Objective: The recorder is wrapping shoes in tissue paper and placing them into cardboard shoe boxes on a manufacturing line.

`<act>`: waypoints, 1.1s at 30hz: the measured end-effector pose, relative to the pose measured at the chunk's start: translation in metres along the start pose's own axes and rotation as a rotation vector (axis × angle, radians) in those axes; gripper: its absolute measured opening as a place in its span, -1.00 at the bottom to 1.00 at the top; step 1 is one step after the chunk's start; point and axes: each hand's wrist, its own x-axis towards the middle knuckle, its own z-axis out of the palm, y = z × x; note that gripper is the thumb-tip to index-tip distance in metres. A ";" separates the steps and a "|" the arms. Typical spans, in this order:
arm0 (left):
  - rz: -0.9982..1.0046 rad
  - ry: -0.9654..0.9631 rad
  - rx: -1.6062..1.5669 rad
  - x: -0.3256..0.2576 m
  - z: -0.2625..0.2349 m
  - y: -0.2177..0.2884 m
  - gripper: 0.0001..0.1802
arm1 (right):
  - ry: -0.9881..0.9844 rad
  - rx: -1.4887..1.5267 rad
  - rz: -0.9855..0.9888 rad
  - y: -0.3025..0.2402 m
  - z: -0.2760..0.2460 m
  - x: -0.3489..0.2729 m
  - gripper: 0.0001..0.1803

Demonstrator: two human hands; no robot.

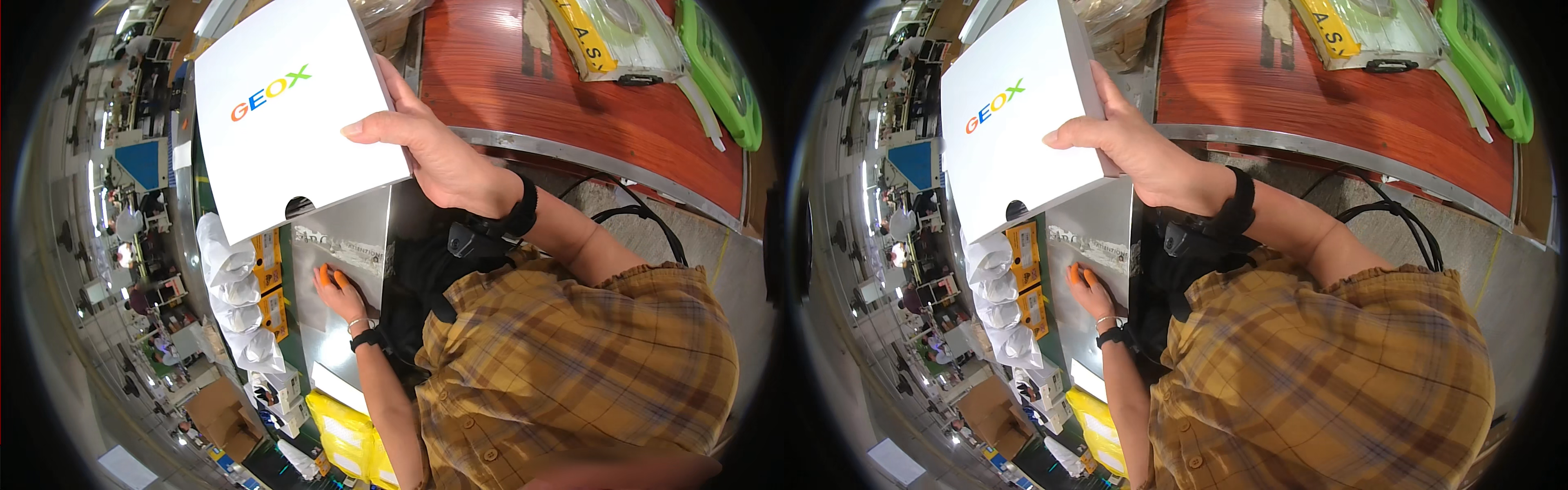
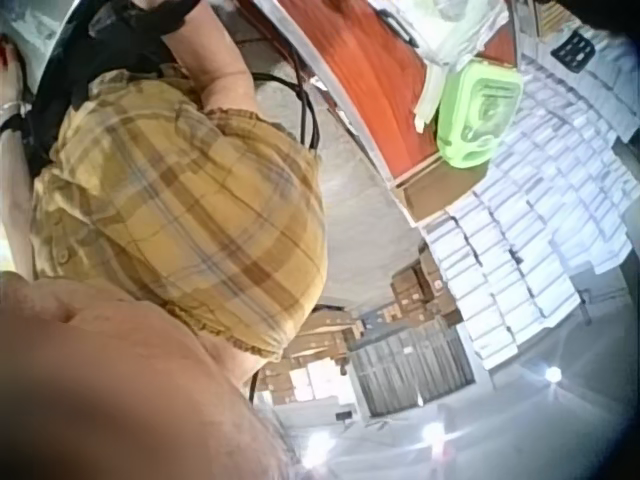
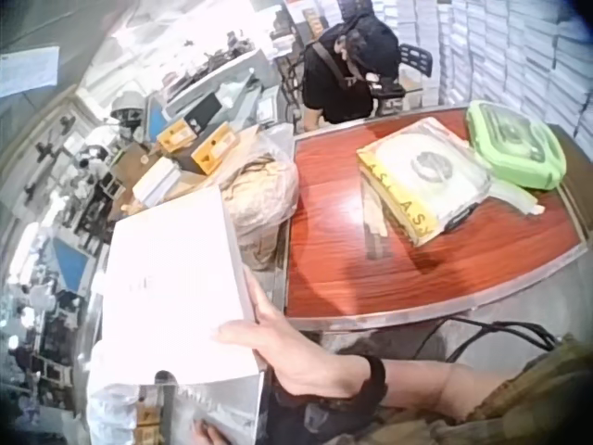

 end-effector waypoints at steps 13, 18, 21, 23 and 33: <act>-0.066 -0.344 0.063 0.001 -0.027 0.010 -0.57 | -0.012 0.108 -0.009 -0.019 -0.020 -0.027 -0.03; -0.095 -0.409 0.092 -0.038 -0.045 0.015 -0.51 | -0.102 0.166 -0.023 -0.020 -0.001 -0.041 -0.08; 0.008 -0.290 0.096 -0.060 -0.036 0.007 -0.48 | -0.131 0.171 0.013 -0.012 0.007 -0.046 -0.10; -0.042 -0.294 0.093 -0.065 -0.036 0.014 -0.47 | -0.121 0.154 0.042 -0.007 0.010 -0.045 -0.15; -0.040 -0.157 0.161 -0.079 -0.033 -0.001 -0.42 | -0.098 0.102 0.174 0.026 0.029 -0.046 -0.26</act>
